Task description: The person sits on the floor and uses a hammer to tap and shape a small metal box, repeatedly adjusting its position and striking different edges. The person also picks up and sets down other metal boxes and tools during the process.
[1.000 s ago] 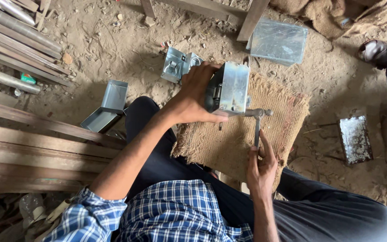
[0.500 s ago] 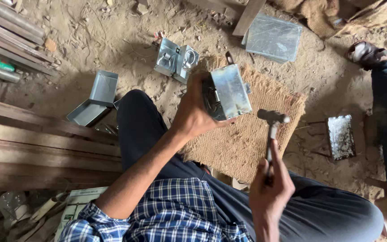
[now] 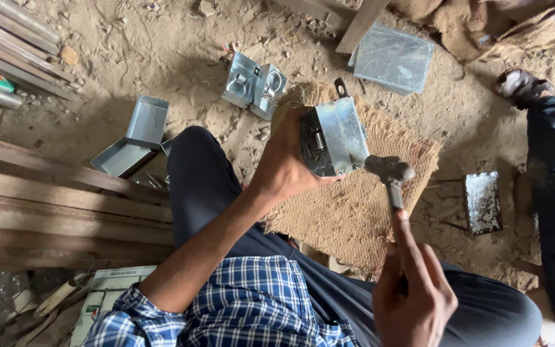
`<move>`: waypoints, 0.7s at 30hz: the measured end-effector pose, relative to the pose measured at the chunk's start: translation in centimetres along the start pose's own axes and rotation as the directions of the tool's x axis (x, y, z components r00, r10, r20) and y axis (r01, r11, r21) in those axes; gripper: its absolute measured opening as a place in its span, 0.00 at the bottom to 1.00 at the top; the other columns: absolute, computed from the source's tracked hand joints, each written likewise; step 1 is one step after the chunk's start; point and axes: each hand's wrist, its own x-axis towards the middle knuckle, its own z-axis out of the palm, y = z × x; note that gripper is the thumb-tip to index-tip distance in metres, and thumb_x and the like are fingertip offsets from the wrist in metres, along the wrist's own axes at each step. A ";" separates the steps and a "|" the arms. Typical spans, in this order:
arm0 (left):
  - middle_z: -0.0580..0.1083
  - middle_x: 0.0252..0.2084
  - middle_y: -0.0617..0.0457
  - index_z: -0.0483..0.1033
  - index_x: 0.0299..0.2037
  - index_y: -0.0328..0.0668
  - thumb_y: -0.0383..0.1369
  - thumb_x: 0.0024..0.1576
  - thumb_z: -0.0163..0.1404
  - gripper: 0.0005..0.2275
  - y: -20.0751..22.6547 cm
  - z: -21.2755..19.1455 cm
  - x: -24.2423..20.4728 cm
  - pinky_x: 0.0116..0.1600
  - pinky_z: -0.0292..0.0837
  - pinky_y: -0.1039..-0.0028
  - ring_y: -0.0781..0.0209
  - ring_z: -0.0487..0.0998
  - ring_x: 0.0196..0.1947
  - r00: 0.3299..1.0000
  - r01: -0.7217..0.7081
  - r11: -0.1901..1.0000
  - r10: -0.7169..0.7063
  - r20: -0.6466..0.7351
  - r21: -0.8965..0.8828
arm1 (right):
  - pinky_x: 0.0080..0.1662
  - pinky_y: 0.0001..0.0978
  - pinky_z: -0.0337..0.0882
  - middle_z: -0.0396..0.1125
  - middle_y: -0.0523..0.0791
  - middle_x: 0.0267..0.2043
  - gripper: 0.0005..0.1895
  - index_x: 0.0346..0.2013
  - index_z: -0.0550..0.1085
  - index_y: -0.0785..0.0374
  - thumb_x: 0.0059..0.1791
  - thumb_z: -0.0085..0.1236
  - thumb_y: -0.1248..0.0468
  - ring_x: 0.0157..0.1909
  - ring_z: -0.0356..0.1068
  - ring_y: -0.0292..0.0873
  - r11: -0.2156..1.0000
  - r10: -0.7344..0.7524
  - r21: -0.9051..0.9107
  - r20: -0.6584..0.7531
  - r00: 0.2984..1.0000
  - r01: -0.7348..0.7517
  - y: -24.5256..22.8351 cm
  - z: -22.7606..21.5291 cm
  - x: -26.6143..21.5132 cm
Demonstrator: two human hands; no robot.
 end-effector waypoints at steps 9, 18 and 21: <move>0.75 0.49 0.40 0.62 0.60 0.27 0.43 0.36 0.74 0.45 0.1 -0.2 0.2 0.59 0.76 0.64 0.50 0.76 0.51 0.999 0.038 0.997 -0.036 0.031 -0.063 | 0.30 0.32 0.69 0.73 0.52 0.33 0.24 0.64 0.73 0.65 0.52 0.53 0.74 0.27 0.71 0.37 0.986 -0.073 0.151 0.025 0.997 0.069 -1.3 0.7 -1.2; 0.71 0.54 0.45 0.54 0.64 0.31 0.48 0.50 0.67 0.42 1.7 -0.1 1.4 0.54 0.82 0.63 0.56 0.80 0.52 0.935 0.283 0.755 -0.355 -0.005 -0.591 | 0.27 0.19 0.61 0.74 0.49 0.34 0.23 0.66 0.69 0.70 0.57 0.54 0.66 0.24 0.66 0.28 0.970 0.140 0.217 -0.135 0.981 -0.109 0.9 1.1 -4.2; 0.73 0.47 0.41 0.53 0.64 0.32 0.46 0.45 0.66 0.43 1.8 -0.2 1.6 0.48 0.82 0.61 0.52 0.80 0.45 0.728 0.538 0.435 -0.672 0.137 -0.722 | 0.26 0.14 0.58 0.74 0.47 0.33 0.24 0.68 0.67 0.70 0.58 0.51 0.65 0.23 0.64 0.23 0.937 0.202 0.310 -0.098 0.975 -0.163 1.4 1.5 -5.2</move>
